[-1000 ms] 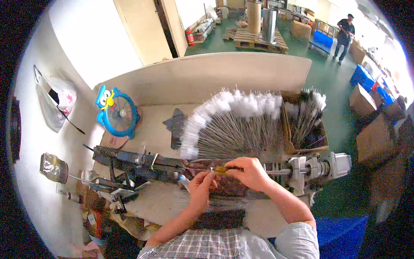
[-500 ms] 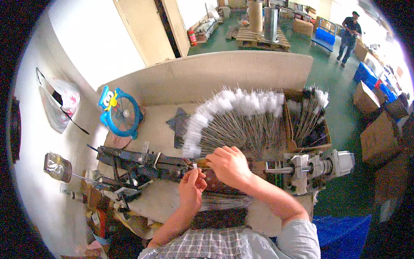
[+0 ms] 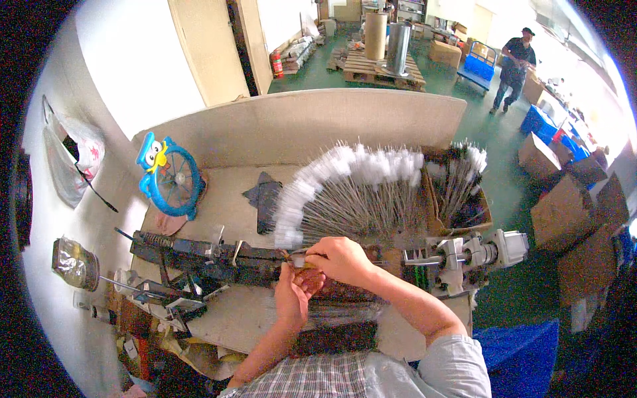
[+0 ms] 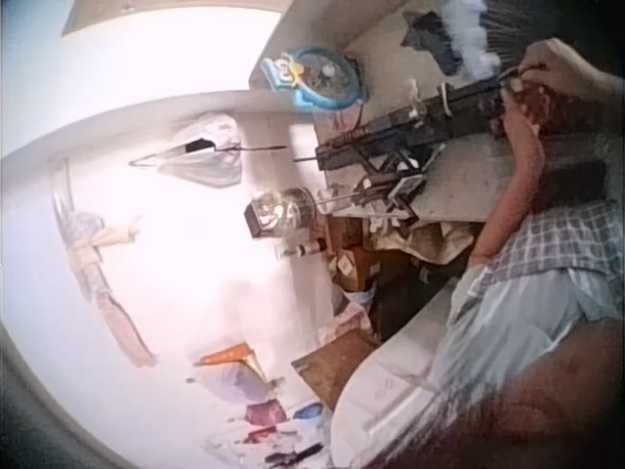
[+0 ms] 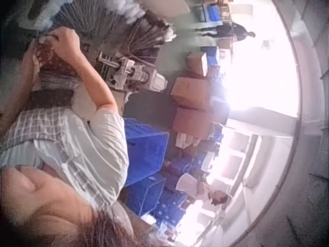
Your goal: The person is using a machine to assemble, fix, or trim bristles for multiple white brushes.
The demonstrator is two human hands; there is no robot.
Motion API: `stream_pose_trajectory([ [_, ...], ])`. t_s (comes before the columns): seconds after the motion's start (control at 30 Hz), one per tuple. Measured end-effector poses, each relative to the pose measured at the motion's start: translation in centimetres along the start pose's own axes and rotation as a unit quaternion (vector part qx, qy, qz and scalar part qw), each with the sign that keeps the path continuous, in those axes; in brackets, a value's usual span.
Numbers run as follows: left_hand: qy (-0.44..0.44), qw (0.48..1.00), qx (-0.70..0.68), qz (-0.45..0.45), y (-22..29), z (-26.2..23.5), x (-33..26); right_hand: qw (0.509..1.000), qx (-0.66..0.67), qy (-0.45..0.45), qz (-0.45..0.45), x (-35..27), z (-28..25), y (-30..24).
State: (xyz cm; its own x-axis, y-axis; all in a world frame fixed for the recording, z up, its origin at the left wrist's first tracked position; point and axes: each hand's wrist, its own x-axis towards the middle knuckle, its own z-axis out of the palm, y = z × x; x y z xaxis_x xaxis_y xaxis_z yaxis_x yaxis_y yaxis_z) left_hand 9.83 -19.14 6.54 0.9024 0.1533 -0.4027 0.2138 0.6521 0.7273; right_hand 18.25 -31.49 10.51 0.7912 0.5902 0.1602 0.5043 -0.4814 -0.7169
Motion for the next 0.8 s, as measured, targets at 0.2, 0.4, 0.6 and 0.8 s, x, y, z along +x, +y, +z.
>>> stream_pose_trajectory([
  [0.2,0.052,0.985,-0.163,0.030,-0.7,0.6,-0.1,0.980,-0.140,0.095,-0.101,-1.0,1.3,-1.6],
  [0.4,0.006,0.984,-0.163,0.078,-2.4,-0.2,0.6,0.946,-0.196,0.198,-0.166,-1.8,1.6,-0.7],
  [0.6,0.077,0.981,-0.145,0.102,-1.6,1.3,0.4,0.948,-0.162,0.171,-0.212,-1.6,1.1,0.2],
  [0.8,0.075,0.981,-0.145,0.107,-1.6,1.8,0.2,0.949,-0.153,0.182,-0.205,-1.9,0.3,0.1],
])
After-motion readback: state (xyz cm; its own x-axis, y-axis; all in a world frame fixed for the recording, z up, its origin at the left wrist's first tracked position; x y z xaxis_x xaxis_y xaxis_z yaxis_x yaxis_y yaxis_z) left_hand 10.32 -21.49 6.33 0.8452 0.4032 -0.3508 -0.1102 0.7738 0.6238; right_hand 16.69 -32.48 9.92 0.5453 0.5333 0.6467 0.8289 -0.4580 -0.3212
